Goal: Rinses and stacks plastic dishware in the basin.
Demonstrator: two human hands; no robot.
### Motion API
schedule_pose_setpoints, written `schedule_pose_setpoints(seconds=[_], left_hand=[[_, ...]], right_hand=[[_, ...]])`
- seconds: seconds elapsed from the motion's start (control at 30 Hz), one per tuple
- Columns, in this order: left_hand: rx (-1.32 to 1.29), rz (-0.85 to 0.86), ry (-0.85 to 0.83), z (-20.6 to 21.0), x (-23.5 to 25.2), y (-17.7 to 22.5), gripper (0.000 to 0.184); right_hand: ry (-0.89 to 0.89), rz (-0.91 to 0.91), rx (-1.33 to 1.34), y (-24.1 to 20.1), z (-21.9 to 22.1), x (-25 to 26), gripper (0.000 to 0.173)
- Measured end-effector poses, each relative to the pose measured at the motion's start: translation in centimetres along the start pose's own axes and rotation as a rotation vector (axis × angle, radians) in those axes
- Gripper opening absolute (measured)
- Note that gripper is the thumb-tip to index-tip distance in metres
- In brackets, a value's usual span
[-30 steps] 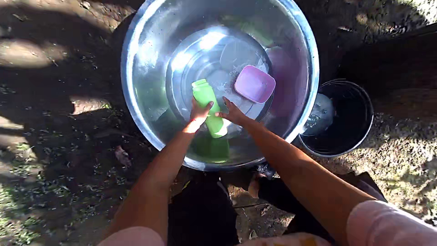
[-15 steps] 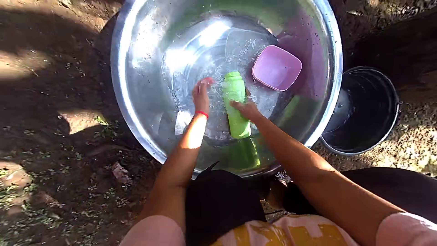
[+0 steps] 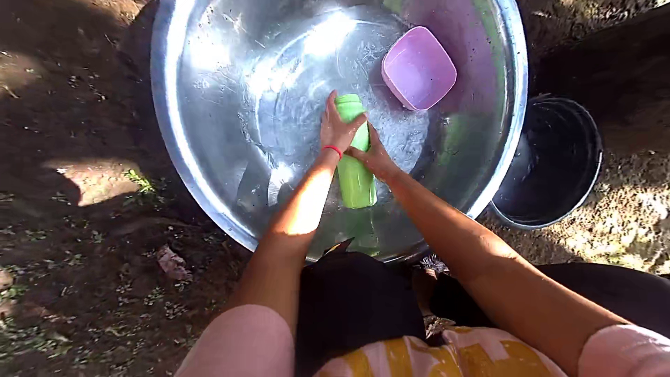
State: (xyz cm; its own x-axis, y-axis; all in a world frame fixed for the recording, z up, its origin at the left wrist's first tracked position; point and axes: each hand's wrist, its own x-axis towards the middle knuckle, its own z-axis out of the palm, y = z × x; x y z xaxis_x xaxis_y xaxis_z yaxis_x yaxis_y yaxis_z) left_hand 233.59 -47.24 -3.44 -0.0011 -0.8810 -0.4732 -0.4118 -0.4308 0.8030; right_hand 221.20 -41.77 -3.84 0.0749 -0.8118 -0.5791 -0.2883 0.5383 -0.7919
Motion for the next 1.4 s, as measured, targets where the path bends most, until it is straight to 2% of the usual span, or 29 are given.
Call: schedule_pose_setpoints(seconds=[0.07,0.1,0.17,0.23,0.27,0.33,0.37,0.4,0.43,0.47,0.5,0.53,0.57,0.6,0.63,0.7,0.73,0.77,0.83,0.9,0.97,1.0,1.07,1.17,1.23,1.27,1.3,1.37,1.4], left_hand=[[0.084,0.029,0.047,-1.9,1.2,-1.1,0.065],[0.139,0.033,0.167,-2.9,1.6,-2.1,0.055],[0.204,-0.074,0.44,-5.0,2.0,-4.7,0.051],[-0.057,-0.141,0.588,-4.3,1.0,-6.5,0.044],[-0.368,-0.18,0.582,-2.7,0.2,-6.0,0.041],[-1.055,-0.248,0.294,0.0,-1.7,-3.8,0.036],[-1.228,-0.281,0.147,0.8,-2.8,-2.4,0.037],[-1.235,-0.242,0.045,0.9,-3.7,-1.2,0.039],[-1.103,-0.124,0.042,0.5,-4.0,-0.6,0.042],[-0.85,0.025,0.145,-0.4,-3.9,-1.2,0.039],[-0.556,0.141,0.313,-1.4,-3.5,-2.9,0.038],[-0.302,0.163,0.458,-2.4,-3.0,-4.8,0.04],[-0.191,0.097,0.542,-2.9,-2.6,-6.5,0.042],[-0.256,-0.02,0.576,-2.6,-2.5,-7.3,0.043],[-0.468,-0.133,0.577,-1.6,-2.8,-6.9,0.04],[-0.869,-0.291,0.405,0.7,-4.6,-4.5,0.032],[-0.893,-0.265,0.331,2.0,-6.1,-3.2,0.034],[-0.769,-0.138,0.275,3.0,-7.6,-2.3,0.036],[-0.278,0.125,0.159,3.3,-10.4,-1.3,0.037],[-0.053,-0.031,-0.08,0.8,-13.0,1.3,0.061],[-0.133,-0.122,-0.157,-0.2,-13.6,-0.3,0.071],[-0.154,-0.072,-0.13,-0.3,-12.8,-2.3,0.063],[-0.03,-0.016,0.068,-2.4,-9.5,-4.9,0.047],[0.078,-0.108,0.453,-5.9,-3.6,-7.5,0.053],[-0.221,-0.153,0.644,-4.1,-1.3,-7.4,0.041],[-0.525,-0.163,0.629,-2.5,-0.9,-6.2,0.035],[-0.846,-0.159,0.486,-1.2,-1.0,-4.3,0.031],[-1.356,-0.12,0.126,0.0,-1.2,-0.6,0.041],[-1.395,-0.074,-0.004,-0.3,-1.3,0.9,0.049]], right_hand=[[-0.051,0.018,0.049,-0.6,-0.8,0.5,0.098],[-0.065,0.031,0.079,-0.8,-1.3,0.6,0.093],[-0.034,0.069,0.149,-0.6,-2.7,0.7,0.087],[0.054,0.101,0.207,0.3,-3.6,0.3,0.085],[0.082,0.1,0.23,0.7,-3.9,0.3,0.087],[0.103,0.097,0.272,1.5,-4.1,0.8,0.091],[0.104,0.095,0.29,1.9,-4.0,1.0,0.089],[0.104,0.092,0.304,2.2,-4.0,1.0,0.084],[0.103,0.095,0.322,2.5,-4.1,1.0,0.075],[0.102,0.113,0.34,2.6,-4.3,0.7,0.071],[0.107,0.152,0.352,2.7,-4.4,0.5,0.074],[0.119,0.195,0.367,2.7,-4.6,0.4,0.074],[0.133,0.223,0.382,2.6,-4.6,0.3,0.071],[0.132,0.236,0.401,2.6,-4.6,0.3,0.066],[0.128,0.231,0.427,2.8,-4.4,0.5,0.062],[0.13,0.207,0.495,2.9,-3.7,1.0,0.058],[0.143,0.197,0.518,2.6,-3.3,1.2,0.058],[0.167,0.185,0.54,2.2,-2.9,1.3,0.058],[0.194,0.134,0.554,1.0,-1.9,1.2,0.055],[0.166,0.113,0.586,-0.3,-1.4,0.9,0.054],[0.083,0.119,0.639,-0.5,-1.6,0.4,0.055],[0.023,0.102,0.657,-0.5,-2.2,0.4,0.055],[-0.155,0.086,0.77,0.3,-4.1,0.7,0.066],[-0.334,0.132,0.859,1.1,-6.3,0.4,0.079],[-0.239,0.174,0.722,1.0,-6.8,-0.6,0.074],[-0.134,0.174,0.577,0.9,-6.8,-1.1,0.065],[-0.068,0.181,0.444,1.1,-6.8,-1.2,0.057],[-0.061,0.167,0.307,2.0,-7.2,-0.6,0.062],[-0.059,0.148,0.256,2.1,-7.4,-0.6,0.066]])
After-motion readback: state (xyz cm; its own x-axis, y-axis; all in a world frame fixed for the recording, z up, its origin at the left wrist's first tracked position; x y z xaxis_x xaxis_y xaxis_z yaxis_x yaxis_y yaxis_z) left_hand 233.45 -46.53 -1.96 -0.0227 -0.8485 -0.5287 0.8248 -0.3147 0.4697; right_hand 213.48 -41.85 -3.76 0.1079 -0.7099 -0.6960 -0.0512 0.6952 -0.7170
